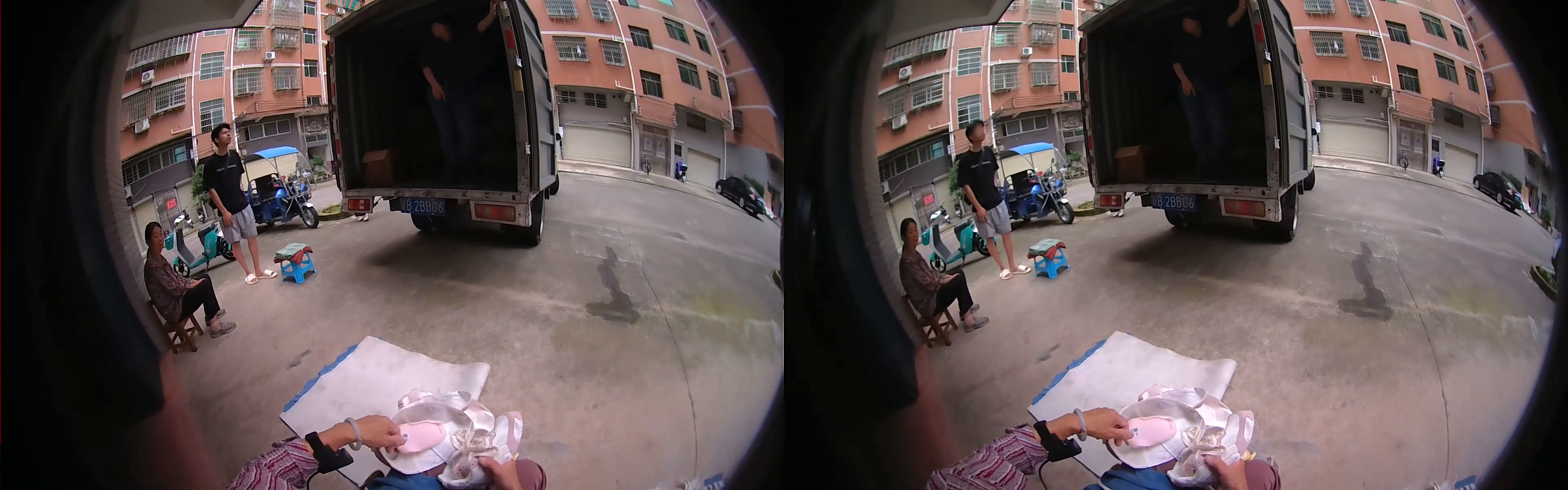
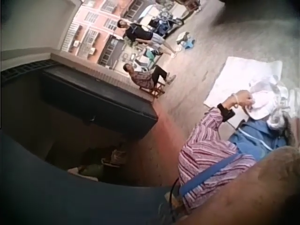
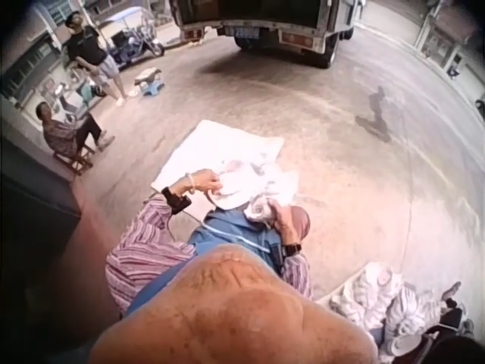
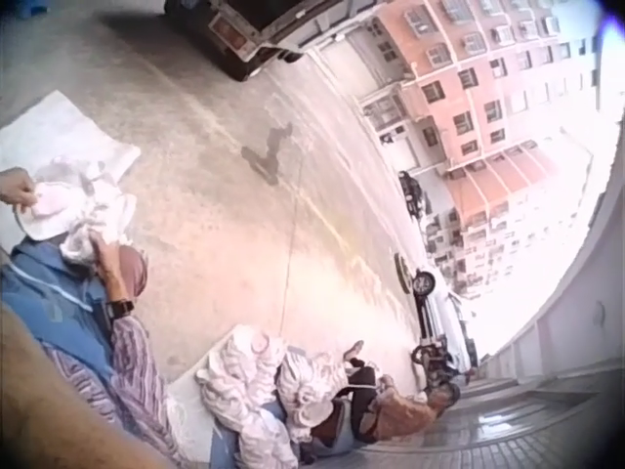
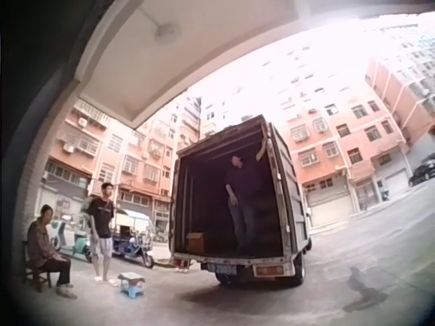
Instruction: The recorder is lacing and adjusting laces on several pairs of pink and white sneakers while sitting outdoors.
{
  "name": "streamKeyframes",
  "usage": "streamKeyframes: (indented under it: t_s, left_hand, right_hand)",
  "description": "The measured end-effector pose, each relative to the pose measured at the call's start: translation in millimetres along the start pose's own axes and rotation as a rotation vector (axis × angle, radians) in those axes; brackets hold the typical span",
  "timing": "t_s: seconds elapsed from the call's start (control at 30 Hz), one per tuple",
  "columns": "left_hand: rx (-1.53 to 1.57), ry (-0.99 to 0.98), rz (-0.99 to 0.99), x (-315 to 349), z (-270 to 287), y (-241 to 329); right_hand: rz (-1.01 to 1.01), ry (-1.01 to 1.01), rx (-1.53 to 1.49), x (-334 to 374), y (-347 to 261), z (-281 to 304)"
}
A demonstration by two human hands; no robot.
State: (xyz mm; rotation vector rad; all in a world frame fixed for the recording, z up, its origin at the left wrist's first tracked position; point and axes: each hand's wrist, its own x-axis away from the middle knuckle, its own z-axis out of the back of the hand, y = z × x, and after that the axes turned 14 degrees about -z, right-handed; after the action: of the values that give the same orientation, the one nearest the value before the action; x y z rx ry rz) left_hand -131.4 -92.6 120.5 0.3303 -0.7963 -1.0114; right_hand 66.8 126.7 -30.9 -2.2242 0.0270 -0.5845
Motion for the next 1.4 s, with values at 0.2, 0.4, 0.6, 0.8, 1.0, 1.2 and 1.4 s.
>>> streamKeyframes:
  t_s: [0.2, 0.4, 0.6, 0.8, 1.0, 1.2, 1.4]
  left_hand:
    - [-0.113, -0.053, -0.013, -7, -21, -11]
    - [-0.310, 0.422, -0.046, -5, -47, -17]
    - [-0.135, 0.696, -0.182, 10, -62, -4]
    - [-0.151, 0.805, -0.330, 21, -82, -10]
    - [0.120, 0.703, -0.460, 25, -109, -4]
    - [-0.047, 0.630, -0.537, 9, -164, -34]
    - [-0.162, 0.663, -0.733, -1, -158, -38]
  right_hand:
    - [-0.052, 0.063, 0.039, 15, -15, -14]
    - [-0.138, -0.030, -0.015, 14, -16, -13]
    - [-0.100, -0.004, 0.038, 16, -17, -8]
    - [-0.093, 0.026, 0.080, 9, -13, 1]
    - [-0.094, 0.072, 0.069, 5, -6, 9]
    - [-0.062, 0.085, 0.063, 3, -6, 5]
    - [-0.023, 0.142, 0.071, 15, -19, -14]
